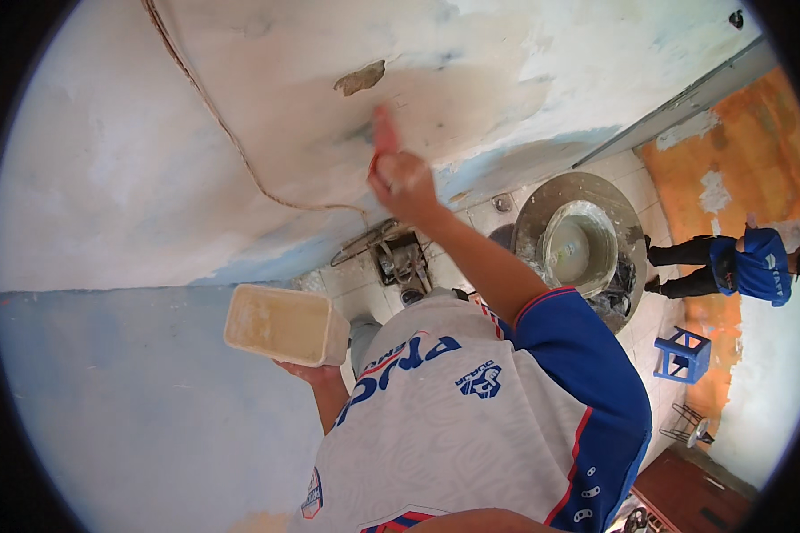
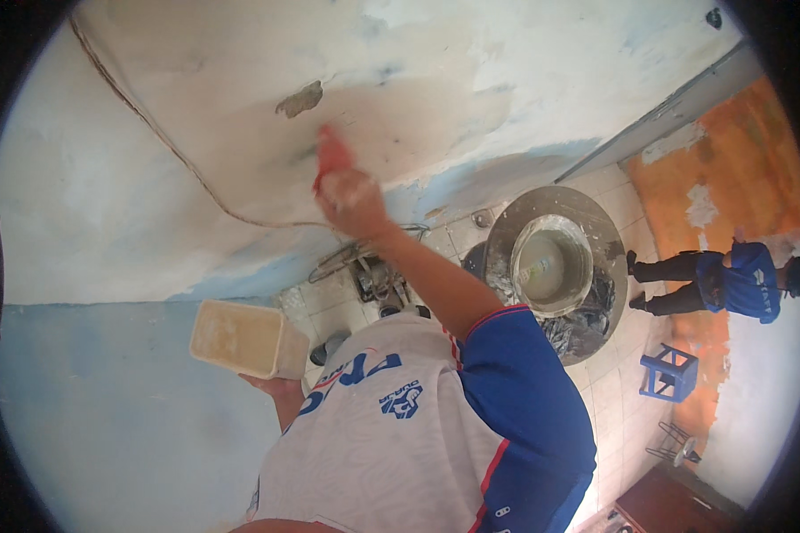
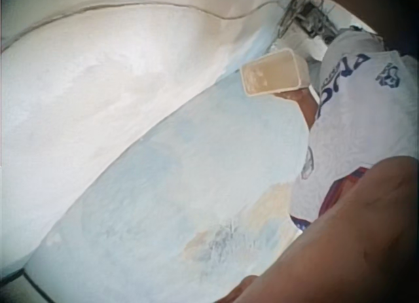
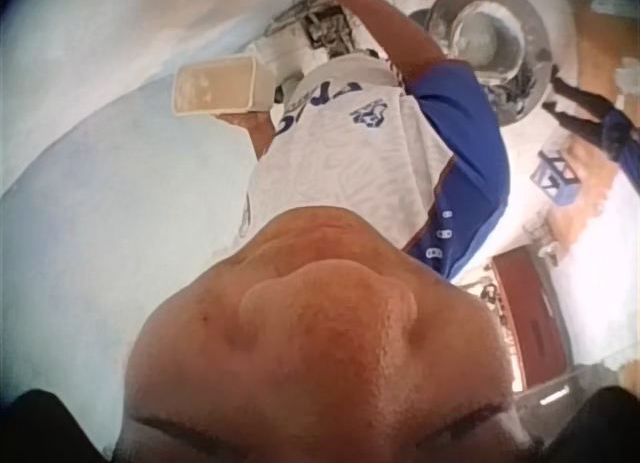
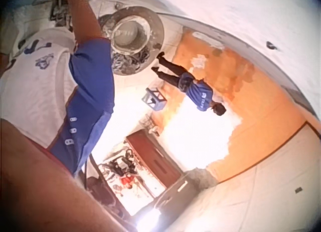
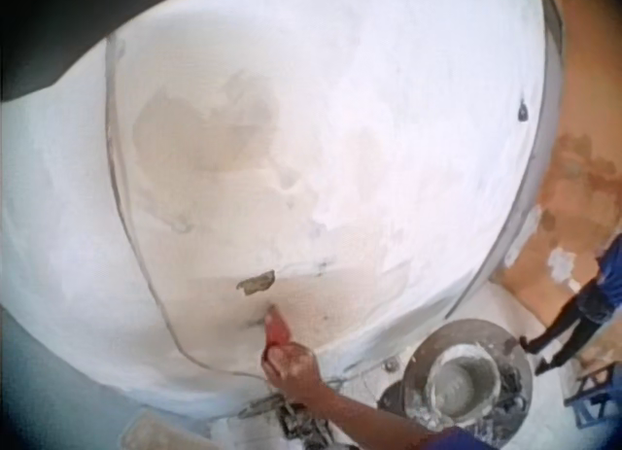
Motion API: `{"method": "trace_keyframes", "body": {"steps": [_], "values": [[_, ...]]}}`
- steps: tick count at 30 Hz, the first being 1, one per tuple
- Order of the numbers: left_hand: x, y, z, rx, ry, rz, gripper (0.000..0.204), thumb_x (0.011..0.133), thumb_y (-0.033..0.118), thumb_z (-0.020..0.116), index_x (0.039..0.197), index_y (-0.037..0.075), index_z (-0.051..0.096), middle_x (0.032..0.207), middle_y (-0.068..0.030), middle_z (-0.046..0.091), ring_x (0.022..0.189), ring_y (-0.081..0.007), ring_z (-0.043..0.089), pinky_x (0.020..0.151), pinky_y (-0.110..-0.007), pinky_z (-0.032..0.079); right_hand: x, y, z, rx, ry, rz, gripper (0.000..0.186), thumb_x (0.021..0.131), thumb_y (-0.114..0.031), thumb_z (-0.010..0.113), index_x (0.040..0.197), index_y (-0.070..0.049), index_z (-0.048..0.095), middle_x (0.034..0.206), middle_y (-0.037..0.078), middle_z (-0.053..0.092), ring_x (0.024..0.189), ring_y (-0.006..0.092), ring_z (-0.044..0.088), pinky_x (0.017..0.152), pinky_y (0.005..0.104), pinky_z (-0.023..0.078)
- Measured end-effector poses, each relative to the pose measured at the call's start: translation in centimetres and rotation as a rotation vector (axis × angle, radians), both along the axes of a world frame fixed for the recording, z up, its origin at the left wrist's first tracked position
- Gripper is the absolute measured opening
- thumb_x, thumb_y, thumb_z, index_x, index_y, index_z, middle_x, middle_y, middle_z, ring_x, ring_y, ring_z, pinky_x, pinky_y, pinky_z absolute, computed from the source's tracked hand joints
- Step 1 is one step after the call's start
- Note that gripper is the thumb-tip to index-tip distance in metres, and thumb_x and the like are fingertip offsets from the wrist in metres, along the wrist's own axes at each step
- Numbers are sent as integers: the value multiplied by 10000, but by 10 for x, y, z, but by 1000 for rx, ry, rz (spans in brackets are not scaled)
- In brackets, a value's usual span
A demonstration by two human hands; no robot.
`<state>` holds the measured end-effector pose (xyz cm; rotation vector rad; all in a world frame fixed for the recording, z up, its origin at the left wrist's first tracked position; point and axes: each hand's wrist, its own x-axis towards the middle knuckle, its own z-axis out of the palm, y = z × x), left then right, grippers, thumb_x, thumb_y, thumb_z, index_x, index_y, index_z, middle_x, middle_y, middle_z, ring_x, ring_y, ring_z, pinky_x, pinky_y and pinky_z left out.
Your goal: The person applies plaster to a wall and ceiling using a scraper and a container, smoothing the material over cracks and surfaces.
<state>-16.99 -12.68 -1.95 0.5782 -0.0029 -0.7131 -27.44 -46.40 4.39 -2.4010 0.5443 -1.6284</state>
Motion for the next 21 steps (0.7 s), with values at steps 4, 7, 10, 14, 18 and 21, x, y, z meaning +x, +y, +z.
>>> {"method": "trace_keyframes", "body": {"steps": [4, 7, 10, 14, 18, 21], "values": [[-3, 7, 14, 242, -64, 73, 651, 981, 609, 471, 1463, 172, 480, 1415, -54, 578, 1246, -310, 593, 1029, -527, 516, -30, 17, -10, -28, -138, -170, 227, 796, -1, 717, 698, -75, 525, 644, 105, 547, 548, 297, 549, 506, 424, 440], [-3, 13, 5, 182, 12, 105, 629, 994, 596, 460, 1455, 168, 478, 1378, -63, 594, 1221, -306, 607, 988, -508, 547, -83, -37, 34, 150, -158, -507, 342, 908, -93, 682, 627, -46, 492, 521, 100, 467, 444, 270, 480, 458, 386, 387], [4, 19, -3, 134, 29, 84, 615, 1005, 588, 452, 1452, 167, 476, 1364, -73, 597, 1208, -300, 614, 964, -492, 567, -88, -77, 49, 164, -166, -515, 247, 852, -90, 703, 666, -36, 549, 575, 133, 528, 504, 298, 547, 498, 388, 438], [11, 10, -7, 36, 23, 21, 644, 995, 611, 455, 1466, 173, 477, 1401, -70, 581, 1244, -308, 592, 1004, -511, 536, -16, -31, 25, -129, 50, -230, 122, 776, -68, 702, 722, -83, 594, 650, 88, 583, 598, 286, 620, 562, 411, 512], [11, 16, -21, -36, 21, 22, 657, 966, 604, 511, 1461, 172, 493, 1399, -54, 593, 1250, -305, 590, 1037, -524, 510, -4, 20, 17, 13, 9, 183, 103, 764, -91, 712, 778, -73, 612, 676, 94, 570, 607, 286, 612, 584, 416, 506], [5, 28, -28, -48, 89, 9, 648, 975, 600, 499, 1468, 180, 489, 1413, -51, 584, 1253, -302, 589, 1037, -522, 510, -49, -18, 44, 65, -120, -221, 165, 829, -47, 676, 692, -54, 585, 603, 87, 545, 542, 275, 554, 549, 401, 467]]}}
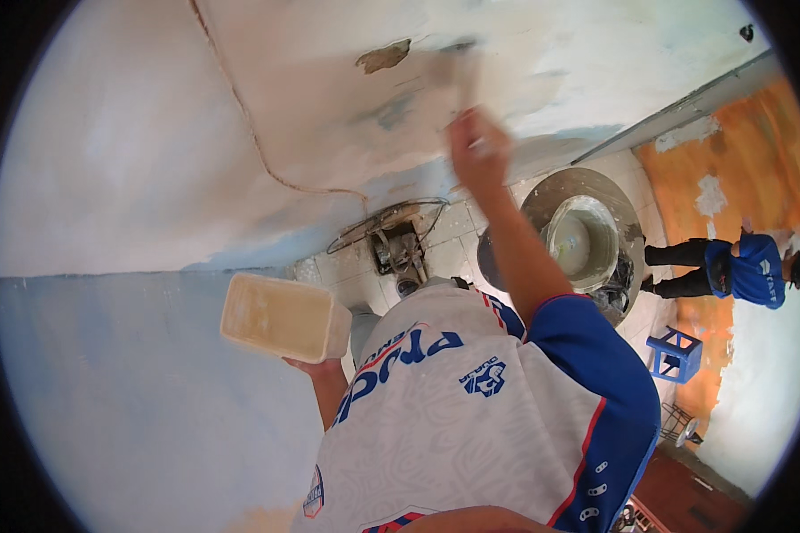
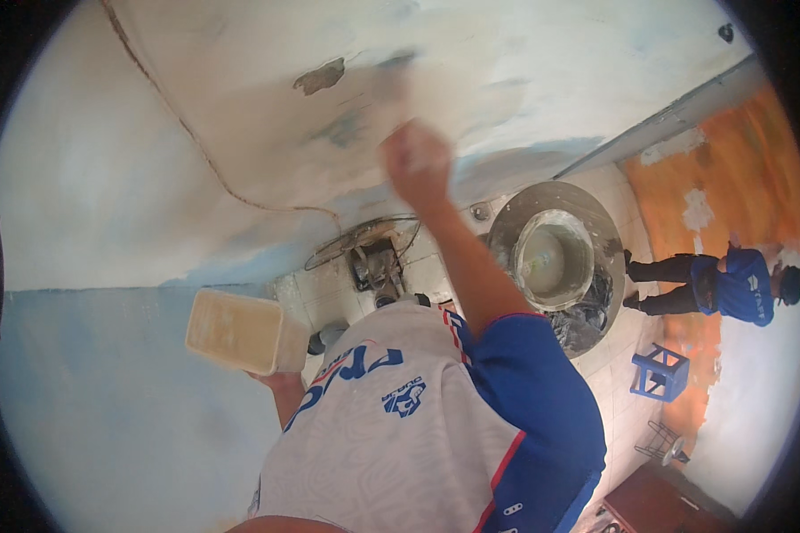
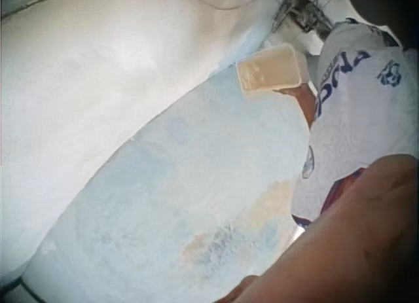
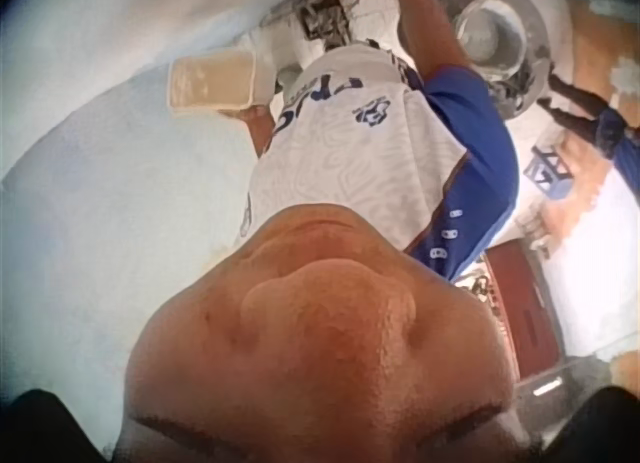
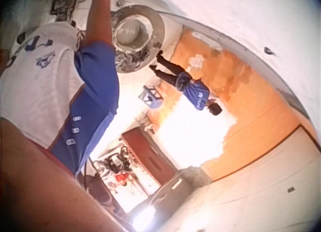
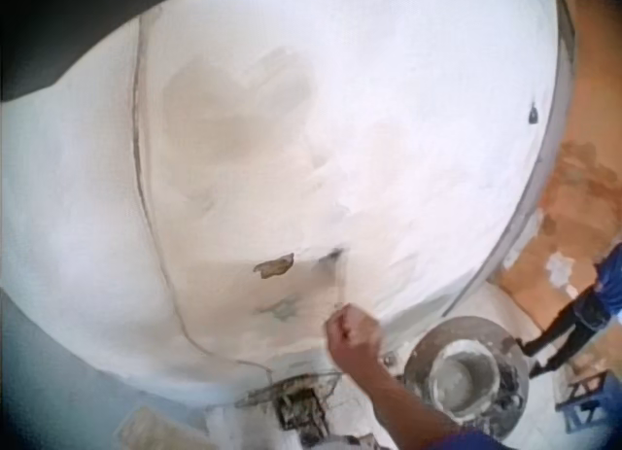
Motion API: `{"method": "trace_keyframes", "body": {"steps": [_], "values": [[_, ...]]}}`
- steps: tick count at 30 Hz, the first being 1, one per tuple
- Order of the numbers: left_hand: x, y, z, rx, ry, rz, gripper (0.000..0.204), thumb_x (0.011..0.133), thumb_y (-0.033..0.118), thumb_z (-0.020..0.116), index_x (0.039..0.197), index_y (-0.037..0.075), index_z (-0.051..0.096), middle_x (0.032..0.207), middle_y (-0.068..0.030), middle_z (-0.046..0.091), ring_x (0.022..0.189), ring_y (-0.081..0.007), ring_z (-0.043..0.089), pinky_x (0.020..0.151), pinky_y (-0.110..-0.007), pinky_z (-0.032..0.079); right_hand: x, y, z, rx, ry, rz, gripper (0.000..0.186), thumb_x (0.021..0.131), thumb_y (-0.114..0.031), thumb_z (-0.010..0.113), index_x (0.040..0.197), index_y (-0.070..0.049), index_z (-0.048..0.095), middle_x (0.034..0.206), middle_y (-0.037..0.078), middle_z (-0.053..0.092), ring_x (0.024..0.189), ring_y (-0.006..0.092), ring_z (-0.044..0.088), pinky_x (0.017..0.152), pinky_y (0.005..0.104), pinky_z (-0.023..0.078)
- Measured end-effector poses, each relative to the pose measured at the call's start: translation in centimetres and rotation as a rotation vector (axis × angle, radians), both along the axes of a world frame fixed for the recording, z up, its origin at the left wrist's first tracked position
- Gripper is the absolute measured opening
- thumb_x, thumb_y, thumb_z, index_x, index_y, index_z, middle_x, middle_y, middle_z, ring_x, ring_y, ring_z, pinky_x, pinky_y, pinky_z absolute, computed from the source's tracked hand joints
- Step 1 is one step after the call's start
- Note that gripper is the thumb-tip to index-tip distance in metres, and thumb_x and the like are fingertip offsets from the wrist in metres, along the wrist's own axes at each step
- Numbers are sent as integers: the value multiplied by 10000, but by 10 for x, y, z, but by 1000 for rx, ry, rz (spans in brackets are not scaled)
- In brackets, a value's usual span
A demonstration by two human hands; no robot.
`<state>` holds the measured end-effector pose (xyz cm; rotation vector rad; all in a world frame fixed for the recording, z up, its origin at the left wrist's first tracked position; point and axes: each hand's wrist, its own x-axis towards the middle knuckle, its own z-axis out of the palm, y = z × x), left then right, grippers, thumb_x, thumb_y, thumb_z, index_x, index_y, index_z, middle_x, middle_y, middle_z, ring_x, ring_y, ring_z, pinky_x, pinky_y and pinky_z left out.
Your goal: The person applies plaster to a wall and ceiling using a scraper and a container, smoothing the material over cracks and surfaces.
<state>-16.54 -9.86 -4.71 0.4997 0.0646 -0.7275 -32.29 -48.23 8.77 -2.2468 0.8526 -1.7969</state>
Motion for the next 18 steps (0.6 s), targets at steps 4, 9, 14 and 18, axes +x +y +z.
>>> {"method": "trace_keyframes", "body": {"steps": [4, 9, 14, 18], "values": [[-8, 0, 6, 62, 2, 45, 676, 990, 637, 444, 1481, 173, 466, 1418, -58, 573, 1275, -322, 571, 1041, -533, 500, -21, -36, 46, 447, -235, -267, 246, 867, -71, 697, 677, -35, 546, 575, 83, 535, 497, 175, 513, 487, 345, 415], [-8, -12, 17, 46, -60, 39, 647, 987, 604, 476, 1478, 184, 476, 1425, -45, 575, 1261, -300, 583, 1037, -519, 509, 48, 9, -13, -124, 206, 174, 134, 765, -26, 699, 741, -64, 573, 703, 111, 611, 611, 311, 621, 577, 425, 517], [-12, -10, 24, 60, -84, 97, 653, 993, 612, 453, 1487, 184, 459, 1420, -50, 575, 1255, -307, 587, 1036, -517, 514, 29, 26, 5, -95, -101, -79, 308, 822, 15, 649, 590, -54, 457, 545, 101, 479, 423, 270, 478, 418, 358, 389], [-11, 6, 4, 204, -106, 90, 653, 999, 613, 438, 1485, 177, 457, 1411, -52, 579, 1243, -310, 593, 1029, -517, 519, 28, -22, 19, -16, -135, -262, 281, 806, -25, 673, 608, -48, 475, 566, 140, 483, 463, 298, 495, 462, 385, 409]]}}
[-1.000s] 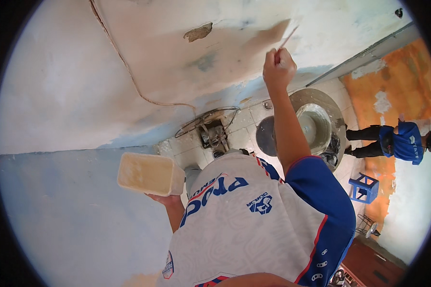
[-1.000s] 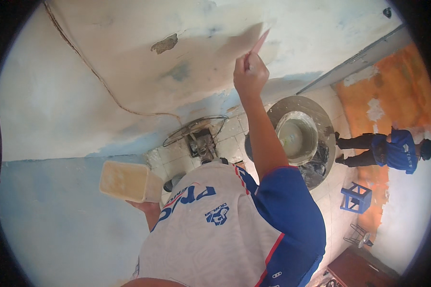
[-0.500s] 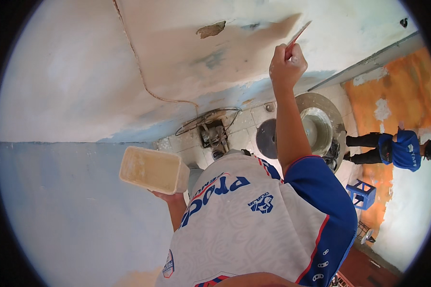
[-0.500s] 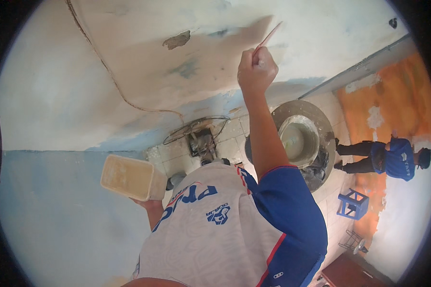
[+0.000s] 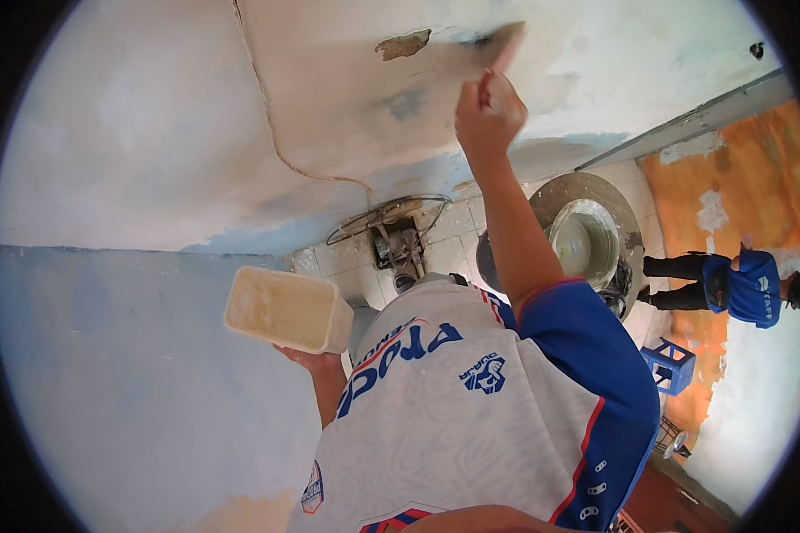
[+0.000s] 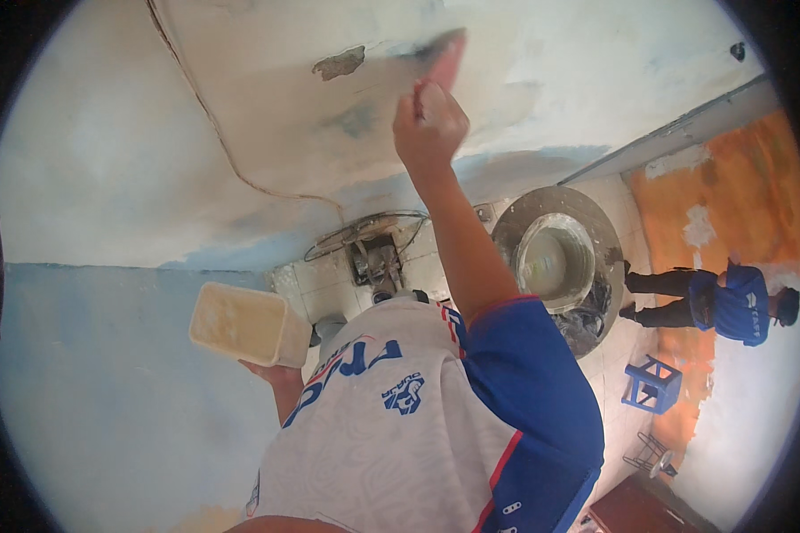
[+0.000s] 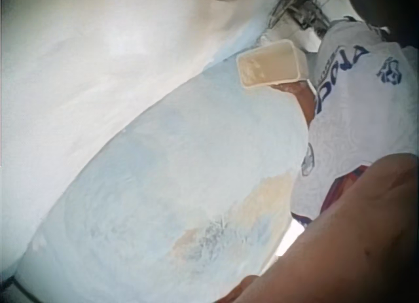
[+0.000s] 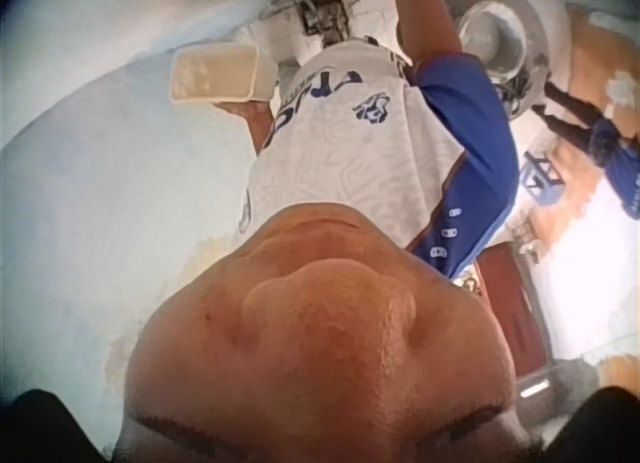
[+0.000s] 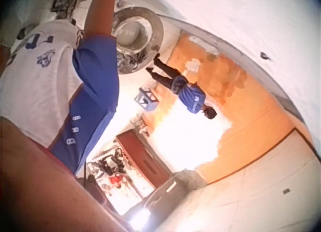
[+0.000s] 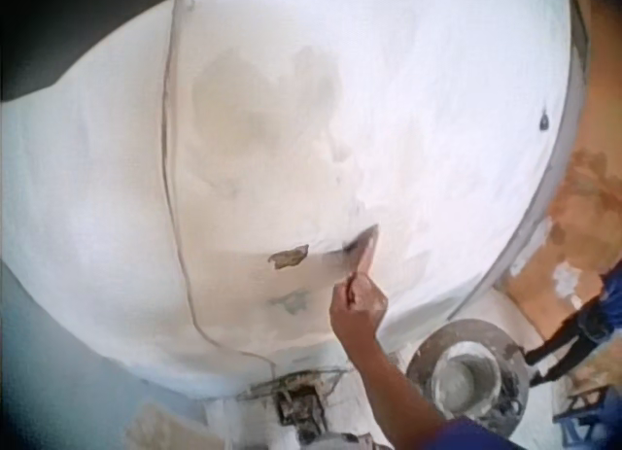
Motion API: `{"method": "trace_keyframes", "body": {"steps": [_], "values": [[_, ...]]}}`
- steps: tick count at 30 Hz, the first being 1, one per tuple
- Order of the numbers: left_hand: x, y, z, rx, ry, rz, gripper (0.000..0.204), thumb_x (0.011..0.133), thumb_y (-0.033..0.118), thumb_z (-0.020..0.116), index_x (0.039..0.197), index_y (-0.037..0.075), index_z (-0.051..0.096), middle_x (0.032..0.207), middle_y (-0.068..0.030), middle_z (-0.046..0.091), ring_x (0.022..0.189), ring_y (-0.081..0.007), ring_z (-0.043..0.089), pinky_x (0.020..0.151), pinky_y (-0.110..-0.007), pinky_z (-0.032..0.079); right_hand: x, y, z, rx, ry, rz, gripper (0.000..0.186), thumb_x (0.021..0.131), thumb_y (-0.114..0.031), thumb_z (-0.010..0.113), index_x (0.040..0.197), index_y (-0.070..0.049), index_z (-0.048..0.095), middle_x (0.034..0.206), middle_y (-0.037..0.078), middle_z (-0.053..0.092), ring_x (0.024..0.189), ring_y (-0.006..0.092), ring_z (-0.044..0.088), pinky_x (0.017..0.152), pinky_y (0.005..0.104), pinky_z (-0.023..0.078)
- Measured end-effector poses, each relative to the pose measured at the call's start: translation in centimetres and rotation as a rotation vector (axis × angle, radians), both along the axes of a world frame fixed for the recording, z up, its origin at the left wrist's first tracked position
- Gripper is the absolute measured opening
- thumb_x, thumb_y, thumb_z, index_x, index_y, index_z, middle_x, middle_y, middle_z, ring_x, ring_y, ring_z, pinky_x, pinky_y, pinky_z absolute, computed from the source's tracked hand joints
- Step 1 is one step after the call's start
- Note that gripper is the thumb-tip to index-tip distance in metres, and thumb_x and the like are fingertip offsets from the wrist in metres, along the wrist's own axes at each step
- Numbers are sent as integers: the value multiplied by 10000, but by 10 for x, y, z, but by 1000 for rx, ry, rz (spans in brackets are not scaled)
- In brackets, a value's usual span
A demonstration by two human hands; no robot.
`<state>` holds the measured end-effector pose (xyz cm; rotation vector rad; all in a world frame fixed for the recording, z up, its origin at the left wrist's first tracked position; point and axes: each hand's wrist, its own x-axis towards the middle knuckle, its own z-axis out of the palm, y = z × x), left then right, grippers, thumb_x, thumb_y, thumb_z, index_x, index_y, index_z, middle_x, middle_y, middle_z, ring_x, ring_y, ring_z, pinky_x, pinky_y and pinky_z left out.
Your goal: The person applies plaster to a wall and ceiling using a scraper and a container, smoothing the material over cracks and surfaces.
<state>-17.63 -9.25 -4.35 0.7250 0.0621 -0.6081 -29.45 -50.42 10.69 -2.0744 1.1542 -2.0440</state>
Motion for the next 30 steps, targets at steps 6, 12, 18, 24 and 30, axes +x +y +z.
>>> {"method": "trace_keyframes", "body": {"steps": [6, 12, 18, 24, 30], "values": [[-4, -14, 20, -7, -59, -42, 628, 1018, 594, 394, 1443, 138, 466, 1350, -69, 598, 1198, -292, 621, 967, -482, 572, 54, 18, -36, -148, 292, 334, 138, 727, -26, 706, 742, -64, 574, 749, 116, 606, 634, 341, 609, 589, 418, 511], [-2, -7, 5, 17, 23, 33, 633, 1012, 592, 401, 1436, 128, 471, 1337, -81, 603, 1189, -303, 625, 954, -487, 578, 18, 47, -34, -184, 125, 111, 231, 783, 14, 697, 649, -42, 517, 622, 108, 547, 507, 271, 551, 465, 395, 442], [-7, -10, 18, -34, 52, -32, 644, 1009, 606, 399, 1438, 132, 473, 1355, -73, 594, 1193, -297, 624, 967, -485, 569, 28, -16, -13, -192, 153, 93, 193, 783, -40, 697, 676, -72, 539, 632, 114, 547, 512, 291, 536, 484, 387, 442], [-1, -6, 12, -94, 75, -18, 643, 1003, 581, 442, 1476, 146, 459, 1426, -76, 565, 1259, -308, 583, 1030, -514, 517, 62, 100, -59, -141, 192, 536, 178, 711, 8, 734, 735, -63, 573, 759, 125, 605, 601, 313, 583, 541, 408, 487], [-11, 10, 10, -50, 24, -19, 640, 1001, 578, 449, 1478, 152, 465, 1423, -68, 572, 1258, -307, 585, 1030, -513, 515, -6, 48, -42, -75, 78, 115, 333, 819, 33, 672, 626, -68, 419, 576, 108, 482, 454, 275, 468, 431, 378, 368]]}}
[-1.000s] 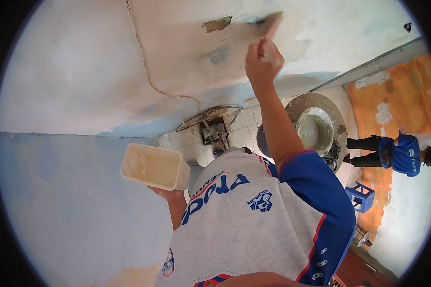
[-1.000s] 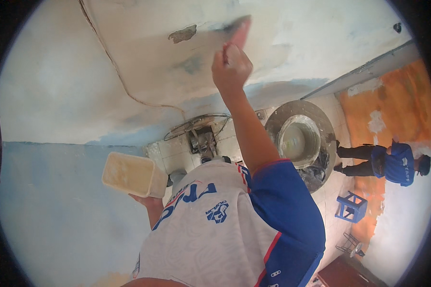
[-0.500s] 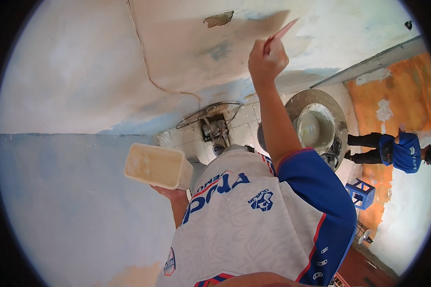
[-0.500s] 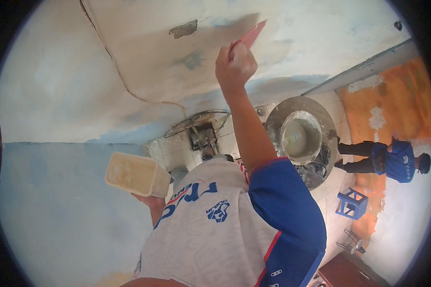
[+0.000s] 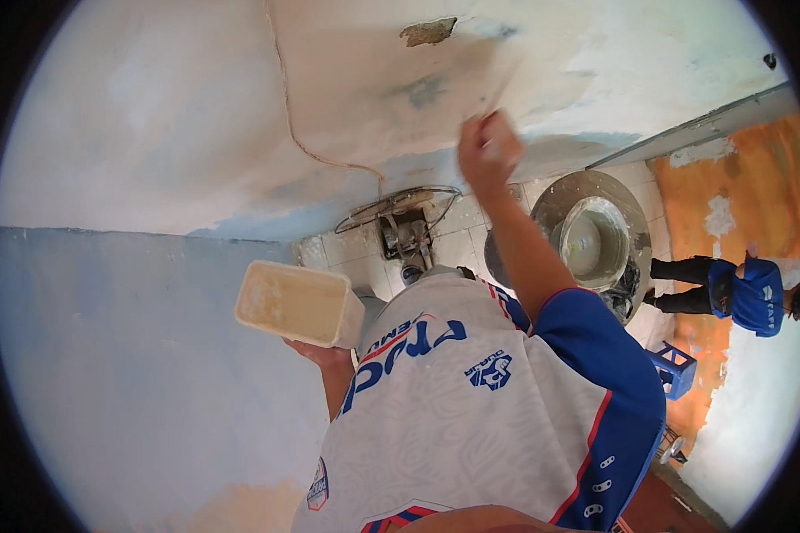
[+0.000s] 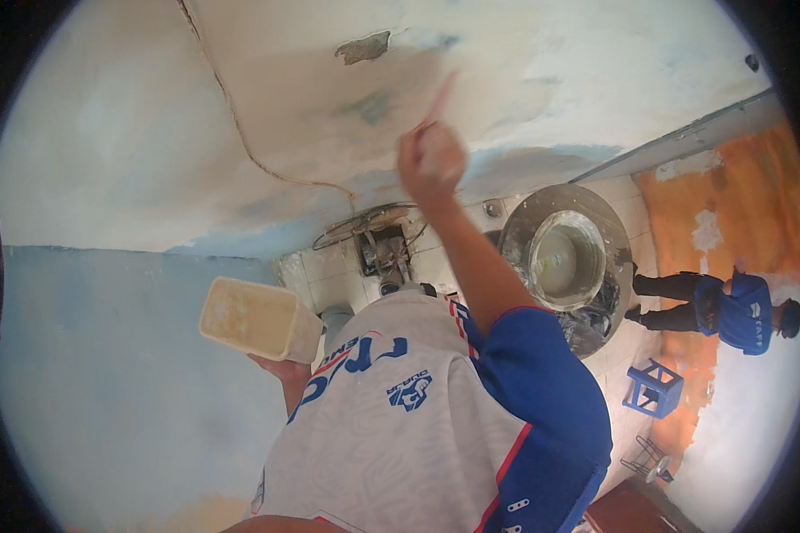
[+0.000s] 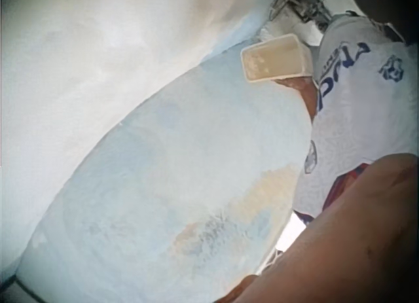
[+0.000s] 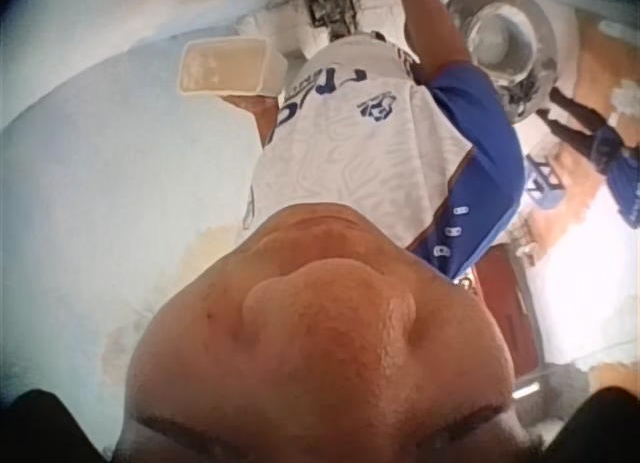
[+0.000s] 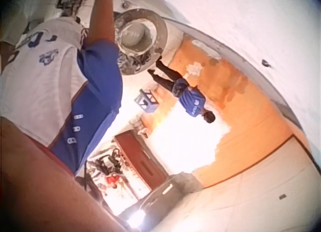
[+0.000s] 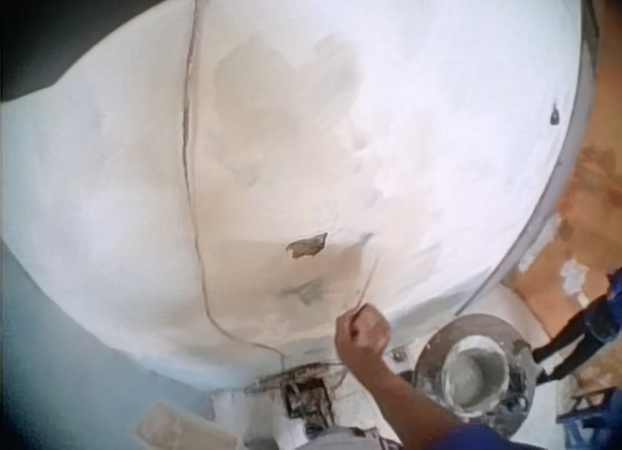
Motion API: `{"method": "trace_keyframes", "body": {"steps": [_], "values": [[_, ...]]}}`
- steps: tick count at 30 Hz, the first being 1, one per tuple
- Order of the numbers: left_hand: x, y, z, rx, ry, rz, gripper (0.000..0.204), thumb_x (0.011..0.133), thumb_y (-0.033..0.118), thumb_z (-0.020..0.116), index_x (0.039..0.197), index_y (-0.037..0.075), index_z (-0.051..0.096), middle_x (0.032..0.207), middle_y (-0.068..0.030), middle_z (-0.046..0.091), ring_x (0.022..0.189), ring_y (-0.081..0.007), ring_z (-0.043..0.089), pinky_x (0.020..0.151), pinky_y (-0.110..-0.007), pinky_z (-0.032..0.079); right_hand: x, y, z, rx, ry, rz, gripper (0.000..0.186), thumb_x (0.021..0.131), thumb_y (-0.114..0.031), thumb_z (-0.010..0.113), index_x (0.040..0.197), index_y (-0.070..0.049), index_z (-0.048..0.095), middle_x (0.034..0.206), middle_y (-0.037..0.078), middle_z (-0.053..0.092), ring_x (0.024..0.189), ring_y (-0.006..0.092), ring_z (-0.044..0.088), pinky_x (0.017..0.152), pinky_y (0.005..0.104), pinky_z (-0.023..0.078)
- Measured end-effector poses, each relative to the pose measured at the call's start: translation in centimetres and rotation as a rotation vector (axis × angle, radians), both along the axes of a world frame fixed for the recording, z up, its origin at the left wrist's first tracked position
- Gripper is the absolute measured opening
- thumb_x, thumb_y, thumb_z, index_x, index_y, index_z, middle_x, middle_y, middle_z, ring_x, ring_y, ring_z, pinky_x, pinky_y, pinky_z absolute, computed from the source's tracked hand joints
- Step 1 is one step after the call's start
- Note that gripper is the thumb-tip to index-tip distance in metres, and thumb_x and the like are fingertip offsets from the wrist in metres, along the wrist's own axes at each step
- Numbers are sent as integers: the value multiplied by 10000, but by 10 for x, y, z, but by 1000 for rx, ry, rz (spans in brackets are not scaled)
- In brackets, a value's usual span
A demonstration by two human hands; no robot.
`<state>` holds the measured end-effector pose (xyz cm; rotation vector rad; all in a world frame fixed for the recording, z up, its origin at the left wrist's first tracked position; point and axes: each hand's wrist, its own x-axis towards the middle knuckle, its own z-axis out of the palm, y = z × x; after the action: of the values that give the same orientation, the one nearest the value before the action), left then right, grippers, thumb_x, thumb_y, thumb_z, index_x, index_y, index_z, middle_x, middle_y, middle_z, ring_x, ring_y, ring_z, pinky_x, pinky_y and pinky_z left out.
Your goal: The person applies plaster to a wall and ceiling using a scraper and a container, smoothing the material over cracks and surfaces.
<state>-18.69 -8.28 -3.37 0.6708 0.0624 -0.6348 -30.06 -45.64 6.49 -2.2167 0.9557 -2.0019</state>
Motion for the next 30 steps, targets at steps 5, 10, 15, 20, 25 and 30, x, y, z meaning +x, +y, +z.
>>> {"method": "trace_keyframes", "body": {"steps": [5, 10, 15, 20, 25, 30], "values": [[-5, -11, 22, 88, 70, 56, 653, 1026, 587, 351, 1432, 85, 448, 1343, -108, 592, 1152, -303, 646, 909, -496, 601, 9, -64, 37, -52, -30, -55, 257, 794, -1, 672, 647, -54, 468, 596, 116, 499, 488, 299, 493, 480, 384, 424], [-14, -26, 48, 141, -29, 147, 553, 1012, 424, 521, 1427, 69, 433, 1312, -123, 593, 1139, -279, 644, 902, -448, 598, 59, -2, 3, -85, 150, 355, 171, 715, 18, 702, 690, -58, 551, 629, 109, 531, 591, 328, 585, 536, 407, 484], [-10, -17, 27, 438, -308, 122, 641, 1022, 590, 404, 1482, 146, 441, 1404, -75, 567, 1246, -293, 589, 1014, -488, 535, 28, 16, -1, -87, -22, 183, 269, 758, 57, 693, 636, -64, 486, 600, 108, 500, 491, 308, 506, 461, 390, 420], [-13, -14, 20, 201, -106, 82, 660, 1019, 600, 404, 1490, 139, 434, 1426, -80, 553, 1255, -305, 583, 1039, -501, 515, 10, -48, 31, 25, -91, -95, 312, 828, -10, 671, 618, -69, 449, 577, 111, 476, 462, 292, 468, 448, 392, 379], [-13, -25, 30, 190, -108, 82, 653, 1019, 592, 400, 1496, 148, 434, 1440, -80, 548, 1265, -302, 578, 1051, -502, 506, 49, -20, -9, -202, 260, 326, 136, 776, -52, 704, 728, -83, 581, 746, 105, 614, 629, 318, 602, 593, 419, 503], [-6, -24, 26, 185, -134, 70, 648, 1020, 590, 398, 1492, 148, 440, 1439, -78, 550, 1269, -300, 577, 1050, -496, 507, 32, 34, -10, -38, 83, 490, 192, 746, 39, 706, 704, -62, 548, 708, 113, 596, 602, 304, 595, 549, 400, 491]]}}
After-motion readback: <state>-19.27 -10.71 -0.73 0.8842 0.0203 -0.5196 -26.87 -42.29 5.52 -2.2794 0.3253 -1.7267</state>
